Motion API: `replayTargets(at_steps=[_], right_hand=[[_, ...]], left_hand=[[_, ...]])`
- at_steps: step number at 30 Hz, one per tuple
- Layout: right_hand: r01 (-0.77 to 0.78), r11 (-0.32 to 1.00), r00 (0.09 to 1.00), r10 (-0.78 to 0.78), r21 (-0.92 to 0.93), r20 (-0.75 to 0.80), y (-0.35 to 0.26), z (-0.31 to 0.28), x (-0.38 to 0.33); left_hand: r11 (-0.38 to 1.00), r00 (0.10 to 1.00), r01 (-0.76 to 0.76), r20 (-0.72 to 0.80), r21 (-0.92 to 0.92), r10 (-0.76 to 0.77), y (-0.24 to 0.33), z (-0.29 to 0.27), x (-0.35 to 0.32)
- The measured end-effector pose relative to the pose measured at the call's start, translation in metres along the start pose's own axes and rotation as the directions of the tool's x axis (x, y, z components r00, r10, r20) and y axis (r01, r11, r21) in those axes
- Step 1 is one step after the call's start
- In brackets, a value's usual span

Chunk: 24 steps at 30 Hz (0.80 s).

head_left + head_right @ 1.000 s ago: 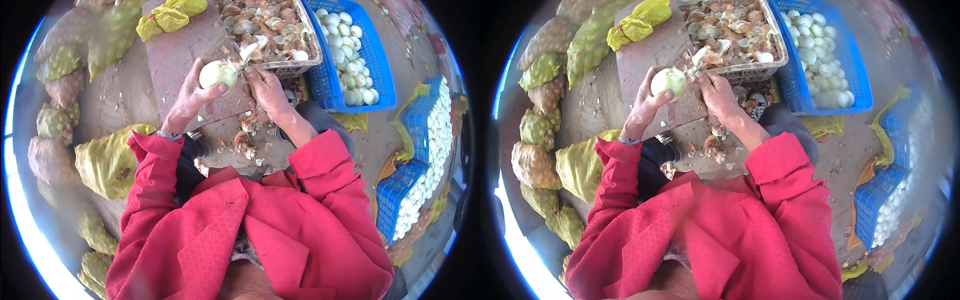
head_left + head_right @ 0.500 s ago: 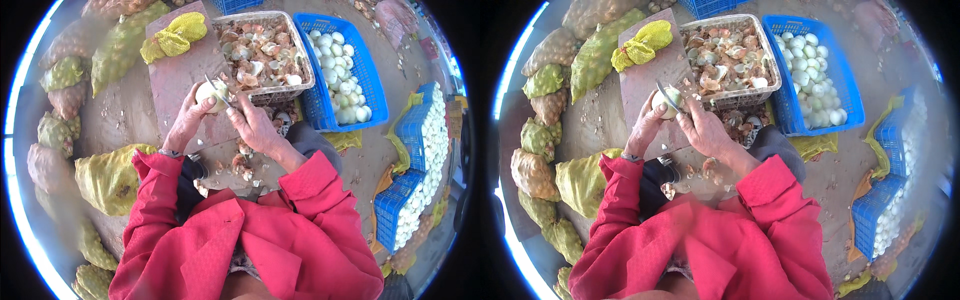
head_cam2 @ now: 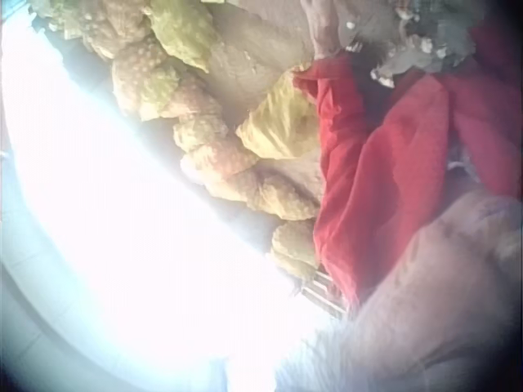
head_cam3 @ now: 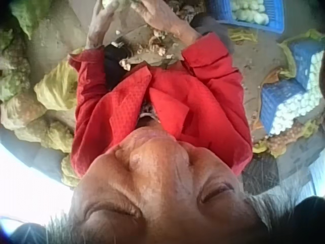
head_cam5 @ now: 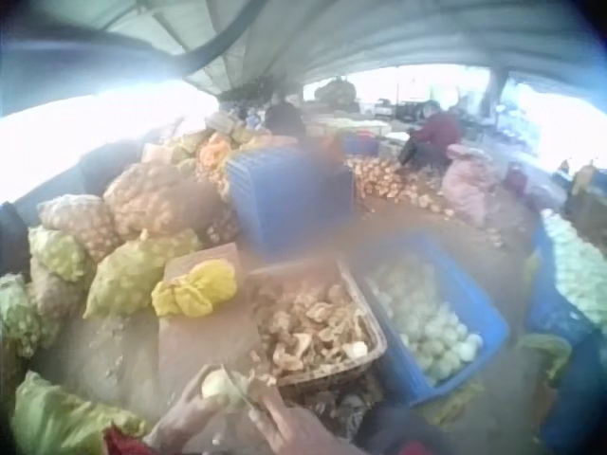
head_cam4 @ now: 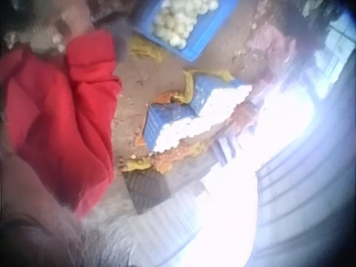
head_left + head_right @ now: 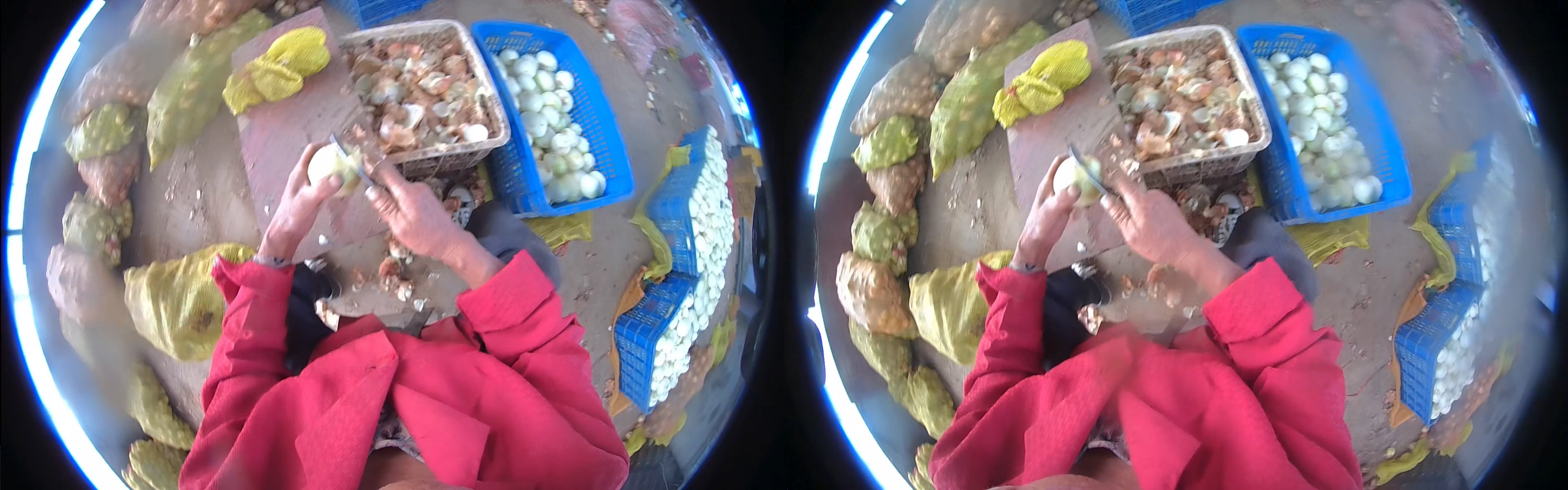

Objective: The person sits on the floor and peels onions one by one using a small knife. They remove the outer layers and place the peeled onions into a blue basket while discarding the skins into a nearby container.

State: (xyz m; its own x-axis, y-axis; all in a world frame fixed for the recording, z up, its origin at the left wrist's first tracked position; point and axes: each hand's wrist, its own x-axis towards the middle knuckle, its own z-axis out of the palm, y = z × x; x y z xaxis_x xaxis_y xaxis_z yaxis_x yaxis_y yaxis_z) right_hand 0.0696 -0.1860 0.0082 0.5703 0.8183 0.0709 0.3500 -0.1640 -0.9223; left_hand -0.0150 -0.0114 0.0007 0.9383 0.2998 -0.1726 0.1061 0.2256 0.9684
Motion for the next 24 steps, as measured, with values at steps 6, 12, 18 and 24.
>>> replayTargets(at_steps=[6,12,18,24], right_hand=[[0.112,0.994,0.972,-0.112,-0.011,-0.207,0.023,0.032,0.026],[-0.135,0.871,0.984,0.174,0.473,-0.039,0.035,0.025,0.023],[-0.108,0.938,0.977,0.162,0.331,-0.141,0.051,0.039,0.034],[-0.102,0.895,0.974,0.178,0.434,-0.140,0.010,0.013,0.029]], left_hand=[[0.966,0.981,-0.183,-0.027,0.183,0.191,-0.009,-0.006,0.007],[0.969,0.976,-0.216,0.004,0.117,0.217,0.004,0.017,0.005],[0.942,0.967,-0.244,0.020,-0.229,0.255,0.011,0.011,0.002],[0.984,0.985,-0.171,-0.006,-0.048,0.171,0.008,0.009,-0.001]])
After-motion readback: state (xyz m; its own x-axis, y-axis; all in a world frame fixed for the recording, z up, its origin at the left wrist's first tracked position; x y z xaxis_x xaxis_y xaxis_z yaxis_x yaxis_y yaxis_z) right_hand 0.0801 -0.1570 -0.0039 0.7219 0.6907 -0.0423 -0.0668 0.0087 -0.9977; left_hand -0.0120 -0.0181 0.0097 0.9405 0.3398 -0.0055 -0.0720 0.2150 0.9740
